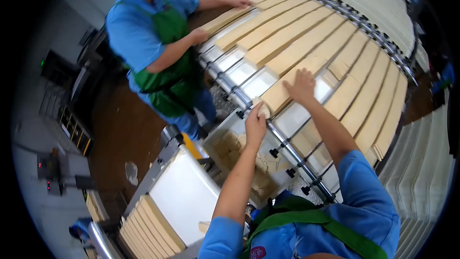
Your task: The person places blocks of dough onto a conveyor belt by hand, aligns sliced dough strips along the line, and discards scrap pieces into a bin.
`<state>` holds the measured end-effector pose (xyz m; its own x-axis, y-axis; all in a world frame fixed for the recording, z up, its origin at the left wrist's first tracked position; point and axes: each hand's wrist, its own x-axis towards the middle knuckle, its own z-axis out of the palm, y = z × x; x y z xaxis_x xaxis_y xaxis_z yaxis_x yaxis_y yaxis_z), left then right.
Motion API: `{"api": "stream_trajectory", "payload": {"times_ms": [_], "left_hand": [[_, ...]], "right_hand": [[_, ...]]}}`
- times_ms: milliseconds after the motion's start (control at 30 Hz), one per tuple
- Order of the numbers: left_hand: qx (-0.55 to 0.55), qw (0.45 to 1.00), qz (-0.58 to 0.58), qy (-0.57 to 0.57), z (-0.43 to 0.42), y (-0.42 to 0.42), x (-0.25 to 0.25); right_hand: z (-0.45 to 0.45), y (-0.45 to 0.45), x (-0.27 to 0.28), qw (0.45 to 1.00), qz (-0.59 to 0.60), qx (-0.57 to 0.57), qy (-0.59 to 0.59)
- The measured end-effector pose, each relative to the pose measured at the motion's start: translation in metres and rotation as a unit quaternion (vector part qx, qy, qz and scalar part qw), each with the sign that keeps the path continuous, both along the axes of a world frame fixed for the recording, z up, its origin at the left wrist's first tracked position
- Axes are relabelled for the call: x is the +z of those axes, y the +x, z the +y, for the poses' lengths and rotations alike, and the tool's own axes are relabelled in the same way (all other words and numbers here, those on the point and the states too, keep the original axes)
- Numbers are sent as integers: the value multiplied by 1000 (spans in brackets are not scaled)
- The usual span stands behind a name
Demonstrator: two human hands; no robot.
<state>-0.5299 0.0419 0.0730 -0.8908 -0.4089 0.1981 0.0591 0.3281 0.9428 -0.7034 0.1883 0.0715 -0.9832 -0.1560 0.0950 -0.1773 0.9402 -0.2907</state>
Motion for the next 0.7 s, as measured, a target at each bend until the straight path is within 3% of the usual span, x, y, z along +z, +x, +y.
{"api": "stream_trajectory", "payload": {"times_ms": [200, 233, 267, 333, 400, 433, 467, 500, 600, 633, 667, 700], "left_hand": [[131, 991, -6, 18, 0, 102, 13], [142, 989, -3, 40, -2, 120, 12], [160, 987, 0, 21, -5, 140, 13], [221, 975, -10, 34, -6, 171, 20], [274, 961, -13, 33, -7, 195, 29], [282, 958, -8, 44, -8, 205, 27], [286, 957, -3, 54, -8, 214, 24], [287, 957, 34, 31, -9, 219, 9], [220, 970, -46, 88, -6, 246, 24], [231, 964, -93, 93, -6, 254, 34], [239, 958, -21, 160, -6, 258, 16], [251, 956, 14, 150, -9, 264, 11]], "right_hand": [[3, -32, -38, 995, 45, 3, 86], [-4, -16, -21, 995, 37, -8, 89], [-16, 10, 0, 990, 95, 10, 104], [-32, 48, 17, 977, 163, 139, 0], [-48, 93, -6, 932, -20, 289, -218], [-62, 147, 14, 876, -218, 281, -325], [-70, 189, 34, 830, -287, 362, -313], [-74, 215, 10, 814, -293, 400, -302], [-94, 290, 49, 643, -551, 337, -411], [-97, 298, 50, 650, -546, 331, -411], [-98, 304, 48, 639, -573, 270, -435], [-98, 306, 44, 626, -595, 208, -460]]}}
